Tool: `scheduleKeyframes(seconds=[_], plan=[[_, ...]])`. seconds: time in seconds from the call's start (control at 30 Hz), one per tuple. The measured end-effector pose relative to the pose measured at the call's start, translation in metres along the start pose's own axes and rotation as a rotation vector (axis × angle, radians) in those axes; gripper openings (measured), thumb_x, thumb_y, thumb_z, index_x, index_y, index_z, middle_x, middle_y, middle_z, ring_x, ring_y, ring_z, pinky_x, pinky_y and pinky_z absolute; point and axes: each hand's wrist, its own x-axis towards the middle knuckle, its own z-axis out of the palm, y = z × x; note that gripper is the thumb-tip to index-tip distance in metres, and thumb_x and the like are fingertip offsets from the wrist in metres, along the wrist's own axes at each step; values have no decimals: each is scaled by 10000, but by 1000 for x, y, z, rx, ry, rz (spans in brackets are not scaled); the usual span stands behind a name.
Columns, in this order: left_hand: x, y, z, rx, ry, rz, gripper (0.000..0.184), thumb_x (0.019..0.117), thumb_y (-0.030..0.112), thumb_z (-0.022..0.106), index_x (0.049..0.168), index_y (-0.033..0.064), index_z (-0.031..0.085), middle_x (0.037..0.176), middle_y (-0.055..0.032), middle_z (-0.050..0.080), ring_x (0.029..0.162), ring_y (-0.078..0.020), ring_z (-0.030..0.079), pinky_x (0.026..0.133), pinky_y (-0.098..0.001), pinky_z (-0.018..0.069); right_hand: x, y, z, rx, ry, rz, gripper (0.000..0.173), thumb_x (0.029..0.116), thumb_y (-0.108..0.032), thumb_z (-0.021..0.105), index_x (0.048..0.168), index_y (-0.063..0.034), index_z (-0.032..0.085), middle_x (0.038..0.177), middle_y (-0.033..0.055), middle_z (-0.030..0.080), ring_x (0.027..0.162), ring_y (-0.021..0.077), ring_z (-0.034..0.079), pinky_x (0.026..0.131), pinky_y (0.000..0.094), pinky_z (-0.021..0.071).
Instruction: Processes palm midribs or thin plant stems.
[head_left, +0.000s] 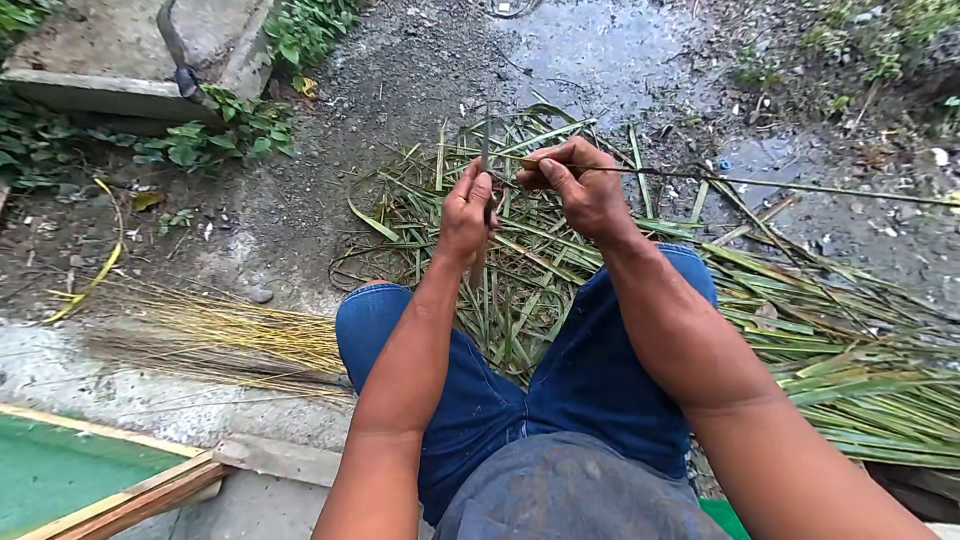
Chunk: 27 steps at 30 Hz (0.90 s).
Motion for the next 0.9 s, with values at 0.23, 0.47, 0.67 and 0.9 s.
scheduleKeyframes(seconds=[0.23,0.47,0.67,0.9], plan=[[-3,5,-11,-355,-150,-3,471,1056,195,442,1516,99,410,850,-11,607,604,-109,583,503,-244,528,-2,-3,7,98,-10,-31,126,1033,24,502,1093,47,610,1085,126,746,913,199,765,867,372,651],[1,5,-21,-454,-158,4,456,1056,225,430,1508,170,415,830,7,599,573,-96,568,474,-225,509,-2,-5,4,126,-18,-43,124,1037,15,490,1076,33,606,1070,126,754,901,214,769,854,388,656],[11,4,-43,-538,-17,4,392,1094,290,365,1477,237,430,795,19,581,553,-93,557,456,-231,500,-1,-3,-9,207,15,-60,138,1042,4,473,1063,-3,609,1042,122,766,881,242,774,839,420,659],[2,10,-27,-405,-54,27,400,1059,211,408,1452,159,457,869,9,616,638,-111,613,535,-264,560,2,1,-7,328,84,66,265,1080,-92,401,1138,12,638,1040,122,754,898,246,760,854,437,645]])
